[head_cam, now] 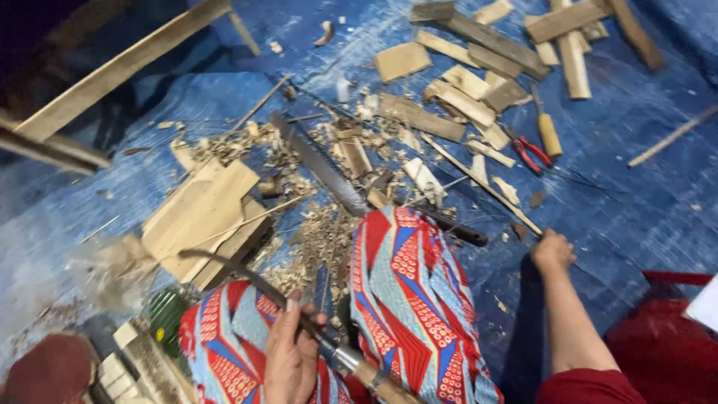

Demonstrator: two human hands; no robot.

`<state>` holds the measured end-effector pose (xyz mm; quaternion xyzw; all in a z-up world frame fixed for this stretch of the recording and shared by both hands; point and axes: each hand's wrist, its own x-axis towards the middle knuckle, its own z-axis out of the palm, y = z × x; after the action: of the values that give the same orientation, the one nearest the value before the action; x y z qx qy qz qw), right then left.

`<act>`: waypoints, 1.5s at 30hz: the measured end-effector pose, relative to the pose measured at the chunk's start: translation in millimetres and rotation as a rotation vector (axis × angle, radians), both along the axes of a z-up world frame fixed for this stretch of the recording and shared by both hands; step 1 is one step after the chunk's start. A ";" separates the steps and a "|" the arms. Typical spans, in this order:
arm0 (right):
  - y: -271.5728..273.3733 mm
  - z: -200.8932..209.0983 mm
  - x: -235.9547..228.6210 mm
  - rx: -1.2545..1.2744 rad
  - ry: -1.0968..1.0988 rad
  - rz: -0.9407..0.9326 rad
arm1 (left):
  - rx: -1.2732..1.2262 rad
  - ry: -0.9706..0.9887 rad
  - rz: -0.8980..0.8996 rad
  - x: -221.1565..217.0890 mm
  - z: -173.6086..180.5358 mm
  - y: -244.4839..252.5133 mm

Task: Carving and shaping wooden parts for a stringed instrument using hand tools

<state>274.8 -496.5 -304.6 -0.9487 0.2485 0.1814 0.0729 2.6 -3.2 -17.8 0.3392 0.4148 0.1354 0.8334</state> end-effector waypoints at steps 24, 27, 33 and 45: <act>105.3 123.4 -40.5 1.650 -0.636 -0.312 | -0.071 0.013 -0.018 -5.5 14.3 -5.3; 126.5 167.5 -38.8 1.675 -0.627 -0.270 | -0.052 0.010 0.011 -9.2 15.3 -6.0; 163.6 292.6 -60.1 1.523 -0.583 -0.276 | -0.100 0.080 0.007 -17.0 45.4 -3.2; 310.7 382.3 -188.2 1.522 0.042 0.178 | -0.053 -0.059 -0.192 -30.7 61.2 3.9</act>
<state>86.6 -185.9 77.6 -0.6498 -0.0207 0.3258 0.6864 -28.1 0.7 43.4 0.3511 0.3594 0.0540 0.8629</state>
